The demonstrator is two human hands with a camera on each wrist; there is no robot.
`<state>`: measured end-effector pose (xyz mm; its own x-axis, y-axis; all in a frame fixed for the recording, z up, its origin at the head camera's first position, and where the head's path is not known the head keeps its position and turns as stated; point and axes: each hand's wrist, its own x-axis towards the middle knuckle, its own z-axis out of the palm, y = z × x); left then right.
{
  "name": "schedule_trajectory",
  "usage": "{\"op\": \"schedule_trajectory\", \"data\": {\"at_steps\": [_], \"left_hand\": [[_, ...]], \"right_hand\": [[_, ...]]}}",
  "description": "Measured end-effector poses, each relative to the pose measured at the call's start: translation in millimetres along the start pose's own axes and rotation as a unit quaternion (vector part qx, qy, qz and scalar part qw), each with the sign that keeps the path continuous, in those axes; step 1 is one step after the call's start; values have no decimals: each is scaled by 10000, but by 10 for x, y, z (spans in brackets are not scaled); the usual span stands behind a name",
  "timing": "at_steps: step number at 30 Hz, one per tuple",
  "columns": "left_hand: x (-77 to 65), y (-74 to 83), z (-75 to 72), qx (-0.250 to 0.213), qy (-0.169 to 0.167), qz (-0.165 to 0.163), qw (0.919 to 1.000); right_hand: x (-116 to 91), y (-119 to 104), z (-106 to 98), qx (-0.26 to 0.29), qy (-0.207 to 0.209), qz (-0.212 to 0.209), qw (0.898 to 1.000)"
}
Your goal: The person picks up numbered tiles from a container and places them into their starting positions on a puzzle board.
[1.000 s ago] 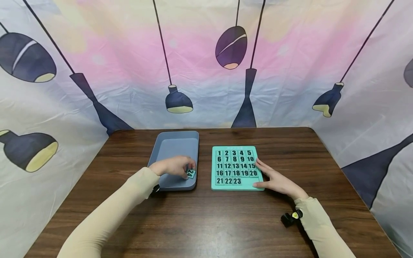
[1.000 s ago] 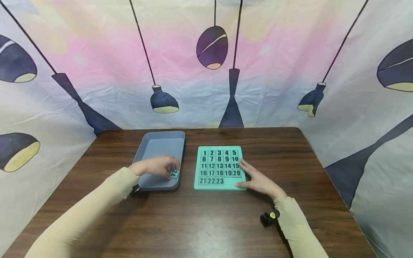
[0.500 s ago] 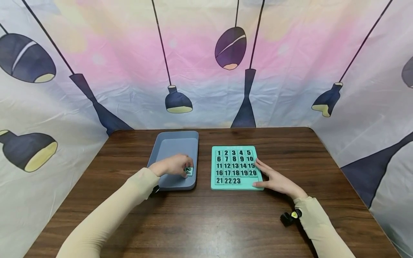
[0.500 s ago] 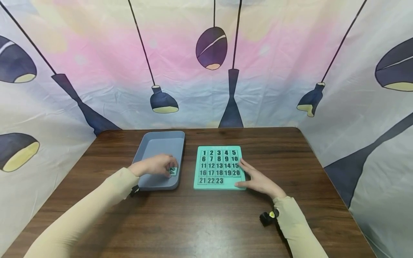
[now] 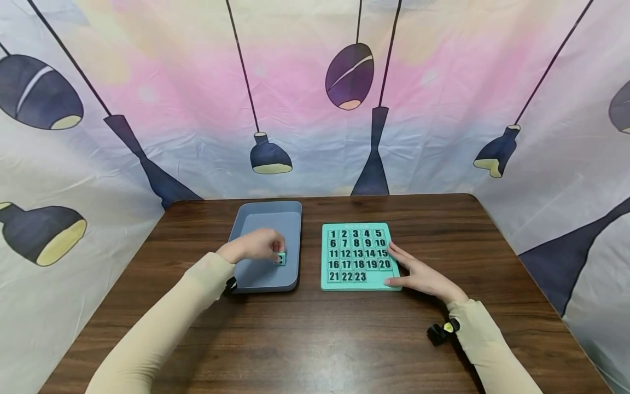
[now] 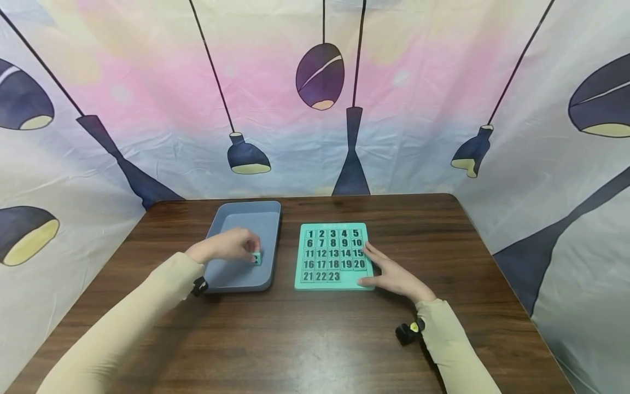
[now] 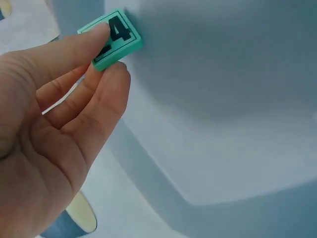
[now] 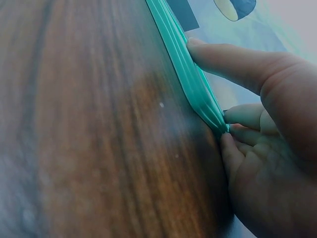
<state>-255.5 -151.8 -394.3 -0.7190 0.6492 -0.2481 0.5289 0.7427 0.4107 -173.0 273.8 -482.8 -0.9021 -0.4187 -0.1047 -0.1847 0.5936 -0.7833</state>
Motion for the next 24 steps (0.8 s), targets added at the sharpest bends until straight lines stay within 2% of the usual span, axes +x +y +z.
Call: {"op": "schedule_trajectory", "data": {"at_steps": [5,11,18,24], "left_hand": [[-18,11,-172,-316,506,-109,9982],[90,126,-301,-648,1081,-16,9920],[325,431,-294,-1391,1550,-108,9780],[571,721,-192,-1728,1677,-78,9706]], "right_hand": [[-2,6,-10,-55,4,-7,10000],[-16,12,-13,-78,-7,31,10000],[-5,5,-12,-63,-27,20,10000],[-7,8,1,-63,4,4,10000]]}}
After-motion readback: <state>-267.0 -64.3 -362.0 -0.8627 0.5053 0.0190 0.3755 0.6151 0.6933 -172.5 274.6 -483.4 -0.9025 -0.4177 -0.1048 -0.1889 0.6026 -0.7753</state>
